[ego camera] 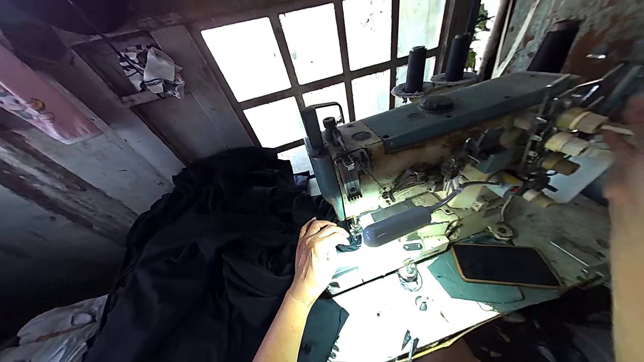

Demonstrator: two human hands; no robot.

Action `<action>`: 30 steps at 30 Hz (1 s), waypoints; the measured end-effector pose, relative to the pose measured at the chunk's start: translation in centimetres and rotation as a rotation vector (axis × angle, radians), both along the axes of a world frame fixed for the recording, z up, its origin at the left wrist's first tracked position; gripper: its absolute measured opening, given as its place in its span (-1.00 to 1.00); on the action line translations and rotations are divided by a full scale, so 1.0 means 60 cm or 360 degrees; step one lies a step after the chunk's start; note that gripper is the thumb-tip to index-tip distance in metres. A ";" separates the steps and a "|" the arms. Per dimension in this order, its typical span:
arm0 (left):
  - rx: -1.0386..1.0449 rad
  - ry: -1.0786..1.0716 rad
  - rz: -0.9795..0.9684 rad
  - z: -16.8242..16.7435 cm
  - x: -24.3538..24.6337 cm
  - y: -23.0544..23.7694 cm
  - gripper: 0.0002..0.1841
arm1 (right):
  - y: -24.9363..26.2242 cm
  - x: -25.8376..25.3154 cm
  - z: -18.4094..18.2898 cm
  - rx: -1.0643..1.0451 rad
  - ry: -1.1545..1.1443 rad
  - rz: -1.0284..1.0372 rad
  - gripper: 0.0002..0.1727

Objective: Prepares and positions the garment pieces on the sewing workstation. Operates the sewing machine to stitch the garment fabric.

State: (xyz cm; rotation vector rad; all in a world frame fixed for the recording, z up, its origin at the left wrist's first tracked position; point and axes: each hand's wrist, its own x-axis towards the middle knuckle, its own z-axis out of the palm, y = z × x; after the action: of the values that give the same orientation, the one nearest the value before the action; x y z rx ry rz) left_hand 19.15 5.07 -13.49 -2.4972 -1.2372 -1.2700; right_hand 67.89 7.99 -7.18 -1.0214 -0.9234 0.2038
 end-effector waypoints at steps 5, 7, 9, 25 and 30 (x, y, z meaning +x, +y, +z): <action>0.0015 0.0004 0.0049 -0.002 0.002 0.000 -0.64 | 0.052 -0.027 0.081 -0.0155 -0.0068 0.0368 -0.82; 0.0024 0.0004 0.0054 0.000 0.003 0.000 -0.65 | 0.054 -0.028 0.087 -0.0163 -0.0122 0.0402 -0.83; 0.0030 0.0025 0.0067 0.000 0.002 0.000 -0.66 | 0.058 -0.023 0.089 -0.0143 -0.0317 0.0482 -0.72; 0.0041 0.0079 0.0099 -0.001 0.002 0.000 -0.73 | 0.103 -0.020 0.205 -0.1213 -0.0784 0.0382 -0.59; -0.0152 0.0142 0.0043 0.014 0.000 -0.003 -0.73 | 0.133 -0.024 0.213 -0.1359 -0.1191 0.0210 -0.62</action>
State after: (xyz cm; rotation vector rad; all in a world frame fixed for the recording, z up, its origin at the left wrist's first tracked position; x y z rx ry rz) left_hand 19.13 4.88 -12.67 -2.5612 -1.3363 -1.1059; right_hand 66.46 15.96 5.59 -1.8925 -1.6492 0.3505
